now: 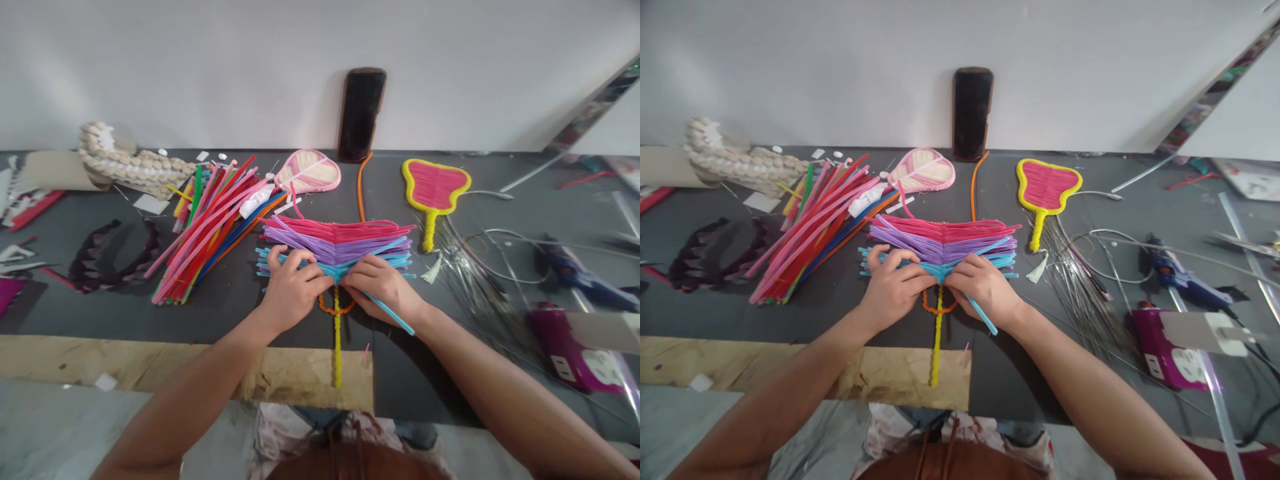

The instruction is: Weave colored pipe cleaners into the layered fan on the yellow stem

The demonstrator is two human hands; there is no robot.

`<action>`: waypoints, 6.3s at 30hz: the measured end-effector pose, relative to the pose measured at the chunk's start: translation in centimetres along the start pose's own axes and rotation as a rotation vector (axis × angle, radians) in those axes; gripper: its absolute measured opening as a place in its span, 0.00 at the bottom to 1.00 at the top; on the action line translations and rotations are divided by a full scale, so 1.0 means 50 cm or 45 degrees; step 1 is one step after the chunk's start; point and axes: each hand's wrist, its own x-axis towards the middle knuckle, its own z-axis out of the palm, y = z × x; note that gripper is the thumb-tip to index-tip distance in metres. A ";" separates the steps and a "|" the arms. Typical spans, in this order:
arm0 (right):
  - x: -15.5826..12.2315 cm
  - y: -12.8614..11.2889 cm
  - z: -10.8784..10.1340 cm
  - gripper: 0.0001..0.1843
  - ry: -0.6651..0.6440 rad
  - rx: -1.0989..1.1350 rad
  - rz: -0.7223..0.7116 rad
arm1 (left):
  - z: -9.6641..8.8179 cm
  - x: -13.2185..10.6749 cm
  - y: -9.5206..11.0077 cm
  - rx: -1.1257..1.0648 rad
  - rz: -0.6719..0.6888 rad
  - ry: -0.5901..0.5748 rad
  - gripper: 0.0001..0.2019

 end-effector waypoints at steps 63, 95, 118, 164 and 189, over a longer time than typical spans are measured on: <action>-0.015 -0.019 -0.024 0.12 -0.158 -0.261 0.024 | -0.011 -0.011 0.019 0.260 0.249 0.035 0.07; -0.023 -0.017 -0.019 0.17 -0.241 -0.327 0.061 | -0.037 -0.015 0.013 0.105 0.216 -0.247 0.15; -0.018 -0.020 -0.019 0.16 -0.238 -0.325 0.105 | -0.027 -0.022 0.013 0.140 0.219 -0.231 0.18; 0.003 -0.030 -0.003 0.10 -0.069 -0.427 0.235 | -0.003 -0.001 0.003 0.144 0.049 -0.027 0.10; -0.010 -0.010 -0.014 0.08 0.369 -0.276 0.022 | -0.031 -0.010 -0.022 0.161 -0.173 0.265 0.08</action>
